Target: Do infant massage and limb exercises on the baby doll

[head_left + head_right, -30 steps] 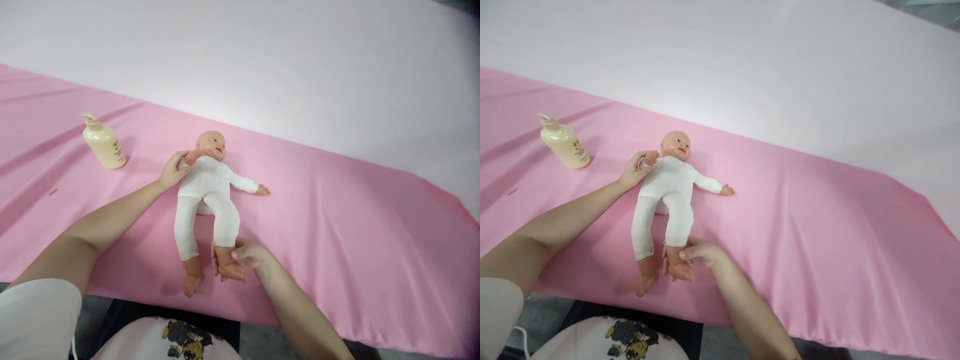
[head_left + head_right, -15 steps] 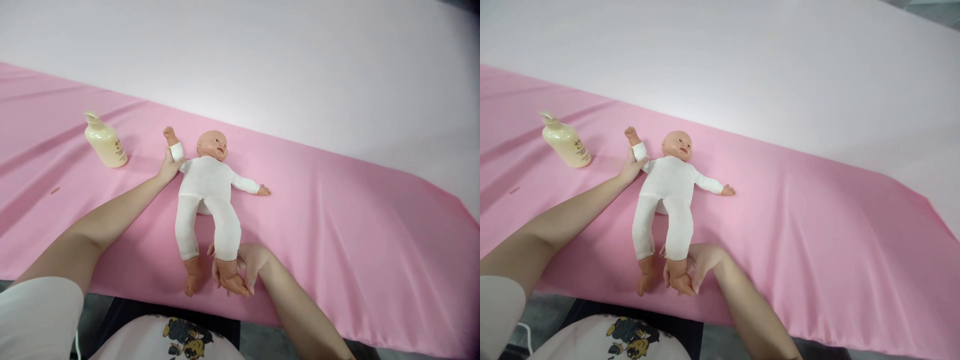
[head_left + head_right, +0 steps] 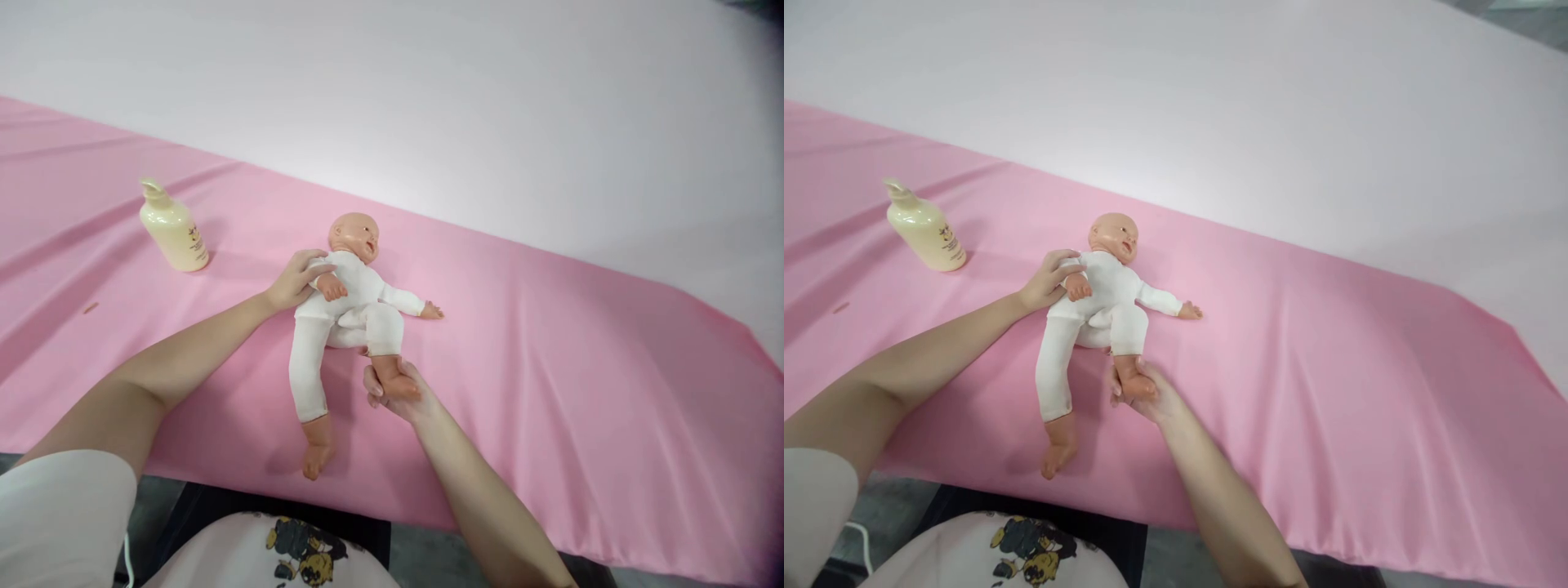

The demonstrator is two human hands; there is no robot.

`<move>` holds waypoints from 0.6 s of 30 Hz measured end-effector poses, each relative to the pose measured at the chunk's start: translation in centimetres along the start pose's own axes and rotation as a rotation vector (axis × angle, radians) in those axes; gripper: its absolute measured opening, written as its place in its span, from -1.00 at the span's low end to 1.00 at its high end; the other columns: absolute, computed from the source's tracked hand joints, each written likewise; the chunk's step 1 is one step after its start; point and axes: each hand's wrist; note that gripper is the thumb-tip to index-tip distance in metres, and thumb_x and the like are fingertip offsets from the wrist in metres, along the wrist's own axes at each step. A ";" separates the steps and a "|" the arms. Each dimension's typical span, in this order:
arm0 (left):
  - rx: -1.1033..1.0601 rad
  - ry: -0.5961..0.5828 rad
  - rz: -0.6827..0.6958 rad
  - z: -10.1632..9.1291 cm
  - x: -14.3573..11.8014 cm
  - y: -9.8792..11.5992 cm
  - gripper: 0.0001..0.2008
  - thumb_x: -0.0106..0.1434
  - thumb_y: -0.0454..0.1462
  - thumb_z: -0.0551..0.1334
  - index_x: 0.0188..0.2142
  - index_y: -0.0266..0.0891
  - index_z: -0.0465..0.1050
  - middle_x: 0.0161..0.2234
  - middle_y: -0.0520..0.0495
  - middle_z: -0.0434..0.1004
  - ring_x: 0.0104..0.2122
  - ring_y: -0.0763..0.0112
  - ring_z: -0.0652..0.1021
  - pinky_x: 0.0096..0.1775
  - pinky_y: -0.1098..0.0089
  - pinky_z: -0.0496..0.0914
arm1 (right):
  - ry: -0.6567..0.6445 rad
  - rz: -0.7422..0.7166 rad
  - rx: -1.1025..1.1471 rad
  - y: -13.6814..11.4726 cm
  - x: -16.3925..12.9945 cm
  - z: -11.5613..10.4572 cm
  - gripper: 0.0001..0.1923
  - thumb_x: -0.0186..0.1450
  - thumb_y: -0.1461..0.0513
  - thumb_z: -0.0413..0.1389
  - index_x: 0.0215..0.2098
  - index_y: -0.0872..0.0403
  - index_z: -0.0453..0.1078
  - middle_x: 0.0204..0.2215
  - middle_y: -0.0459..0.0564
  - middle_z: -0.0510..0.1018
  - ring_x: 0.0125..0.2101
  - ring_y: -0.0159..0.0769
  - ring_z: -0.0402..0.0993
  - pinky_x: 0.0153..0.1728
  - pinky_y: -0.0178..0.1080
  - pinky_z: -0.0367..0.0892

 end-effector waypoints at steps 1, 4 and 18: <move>0.016 -0.021 0.022 -0.1 0.1 0.2 -0.62 0.43 -0.20 0.13 0.21 -0.01 0.37 0.21 -0.23 0.33 0.23 0.11 0.36 0.22 -0.03 0.31 | 0.033 -0.001 0.011 -0.1 0.1 0.0 -0.39 0.23 -0.20 0.13 0.02 0.04 0.37 -0.59 -0.20 0.36 -0.59 -0.41 0.21 -0.51 -0.31 0.33; 0.073 -0.083 0.044 -0.2 0.3 0.5 -0.62 0.40 -0.26 0.15 0.18 0.01 0.44 0.21 -0.22 0.36 0.23 0.11 0.36 0.21 -0.04 0.31 | 0.111 0.024 0.042 0.0 0.3 0.0 -0.42 0.23 -0.21 0.16 -0.07 0.06 0.43 -0.57 -0.17 0.38 -0.57 -0.41 0.24 -0.54 -0.35 0.31; -0.080 0.011 -0.147 -0.6 0.6 0.6 -0.58 0.42 -0.06 0.10 0.18 -0.17 0.37 0.09 -0.31 0.47 0.12 0.06 0.46 0.17 -0.06 0.35 | -0.107 0.093 0.043 0.9 0.1 -0.1 -0.41 0.29 -0.20 0.14 -0.02 0.09 0.39 -0.47 -0.10 0.48 -0.58 -0.39 0.33 -0.51 -0.27 0.34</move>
Point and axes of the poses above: each hand's wrist, its own x-axis towards the middle knuckle, its own z-axis out of the palm, y = z × x
